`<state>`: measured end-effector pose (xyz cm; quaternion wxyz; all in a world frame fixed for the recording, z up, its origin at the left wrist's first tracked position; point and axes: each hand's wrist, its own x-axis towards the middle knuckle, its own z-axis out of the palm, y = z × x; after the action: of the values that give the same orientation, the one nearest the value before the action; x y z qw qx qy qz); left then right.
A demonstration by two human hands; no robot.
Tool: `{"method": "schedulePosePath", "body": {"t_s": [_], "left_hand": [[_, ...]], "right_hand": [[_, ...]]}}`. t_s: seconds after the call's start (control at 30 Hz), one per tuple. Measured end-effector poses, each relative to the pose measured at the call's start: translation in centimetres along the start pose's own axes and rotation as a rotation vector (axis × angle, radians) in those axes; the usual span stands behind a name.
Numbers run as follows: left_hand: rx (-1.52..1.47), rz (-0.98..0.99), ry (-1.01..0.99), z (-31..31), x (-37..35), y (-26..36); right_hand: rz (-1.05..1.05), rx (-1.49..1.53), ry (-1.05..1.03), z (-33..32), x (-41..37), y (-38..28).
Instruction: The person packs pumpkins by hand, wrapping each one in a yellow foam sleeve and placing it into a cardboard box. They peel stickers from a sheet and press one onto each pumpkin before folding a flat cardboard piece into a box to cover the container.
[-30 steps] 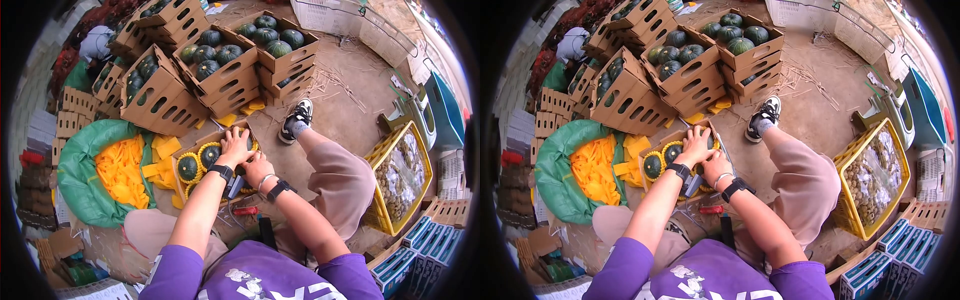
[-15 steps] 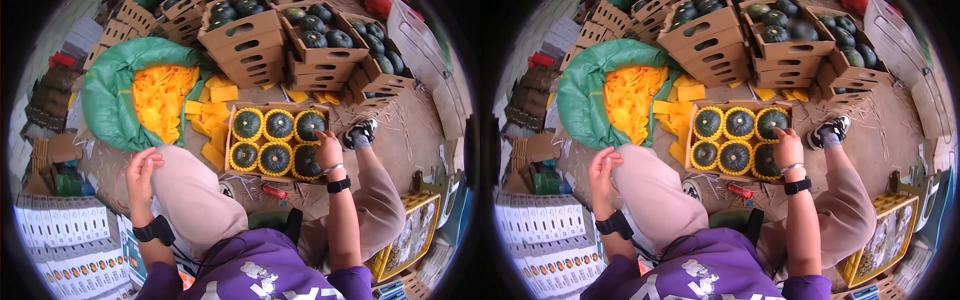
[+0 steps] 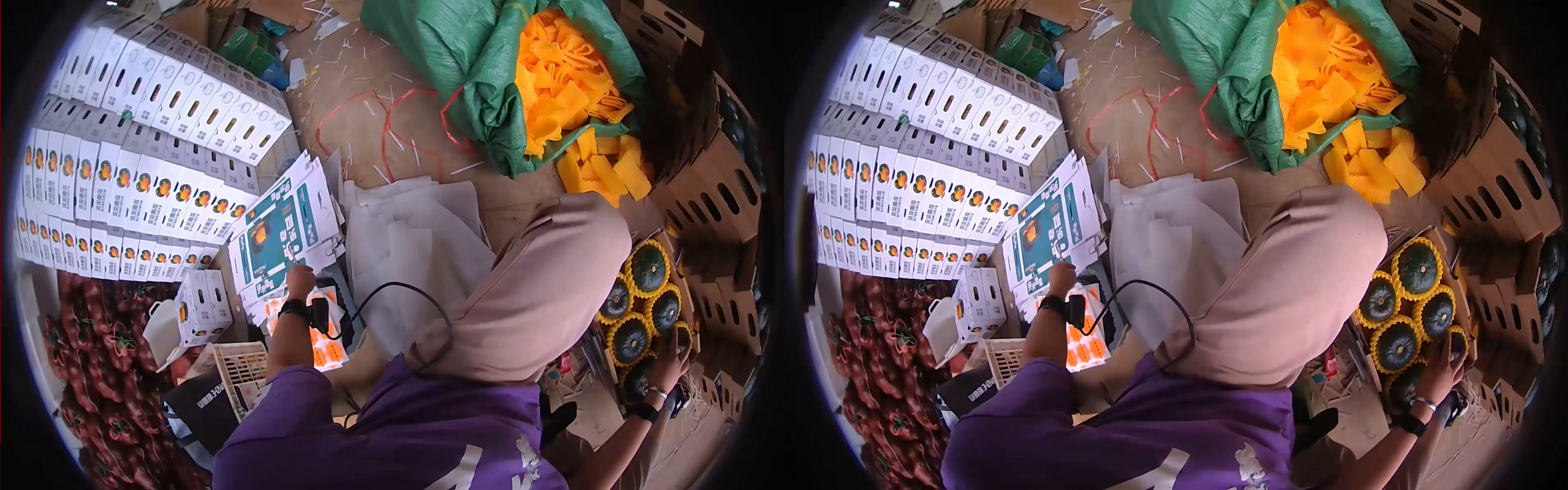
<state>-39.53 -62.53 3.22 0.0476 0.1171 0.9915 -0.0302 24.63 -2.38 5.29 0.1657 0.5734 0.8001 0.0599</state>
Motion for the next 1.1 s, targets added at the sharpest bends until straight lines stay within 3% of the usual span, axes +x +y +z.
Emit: {"method": "schedulePosePath", "body": {"t_s": [0.07,0.1,0.13,0.2,0.23,0.27,0.3,0.33,0.4,0.43,0.47,0.53,0.57,0.67,0.73,0.77,0.8,0.87,0.97,1.1], "left_hand": [[-0.039,-0.196,-0.043,1.5,-0.9,-1.0],[0.064,-0.187,0.082,2.3,-1.6,-1.7],[0.061,-0.202,0.069,2.7,-2.3,-3.0],[-0.099,-0.425,0.039,3.8,-3.6,-6.6],[0.024,-0.35,0.094,3.1,-5.1,-7.6],[-0.015,-0.412,0.111,5.4,-5.8,-11.3],[-0.24,-0.564,-0.026,4.2,-7.3,-11.0],[-0.465,-0.707,-0.163,2.8,-8.8,-10.2],[-0.301,-0.63,-0.327,5.5,-10.3,-12.5],[-0.171,-0.612,-0.247,4.8,-11.2,-10.4],[-0.042,-0.592,-0.169,4.1,-12.2,-7.9],[-0.083,-0.628,-0.244,3.5,-12.2,-6.1],[-0.108,-0.611,-0.175,3.3,-12.1,-5.3],[-0.127,-0.506,-0.131,4.0,-11.1,-3.7],[-0.096,-0.332,-0.172,4.3,-10.1,-2.4],[-0.099,-0.379,-0.253,3.0,-10.4,0.0],[0.012,-0.366,-0.234,4.2,-10.9,-0.1],[0.146,-0.144,-0.363,3.9,-10.3,0.3],[0.113,-0.011,-0.251,6.5,-10.5,-3.1],[-0.029,-0.051,-0.215,4.6,-11.2,-3.9]], "right_hand": [[0.046,-0.091,-0.059,-1.8,0.1,-1.5],[0.035,-0.101,-0.058,-0.9,0.3,-1.1],[0.048,-0.052,-0.035,0.9,0.5,0.2],[0.142,0.025,-0.029,-0.3,0.5,-0.8],[0.09,0.027,0.052,0.2,1.1,-0.6],[0.039,0.033,0.128,1.1,1.5,-0.2],[-0.127,0.111,0.362,2.2,2.3,0.3],[-0.141,0.11,0.357,2.1,2.7,-0.5],[0.004,0.235,0.166,0.0,3.3,-3.0],[0.024,0.258,0.115,-1.2,3.2,-3.8],[0.024,0.252,0.118,-0.4,3.6,-3.2],[-0.156,0.175,0.309,1.3,4.7,-2.1],[-0.196,0.092,0.365,2.0,4.9,-1.8],[-0.086,0.072,0.149,-0.1,4.3,-3.1],[-0.109,0.164,0.214,0.3,4.1,-2.7],[-0.128,0.249,0.272,0.7,3.7,-2.7],[-0.128,0.255,0.274,0.6,3.1,-3.1],[-0.14,0.365,0.319,-0.2,1.5,-3.7],[-0.159,0.478,0.343,-2.5,0.0,-3.2],[-0.13,0.635,0.355,-4.4,-1.1,-3.6]]}}
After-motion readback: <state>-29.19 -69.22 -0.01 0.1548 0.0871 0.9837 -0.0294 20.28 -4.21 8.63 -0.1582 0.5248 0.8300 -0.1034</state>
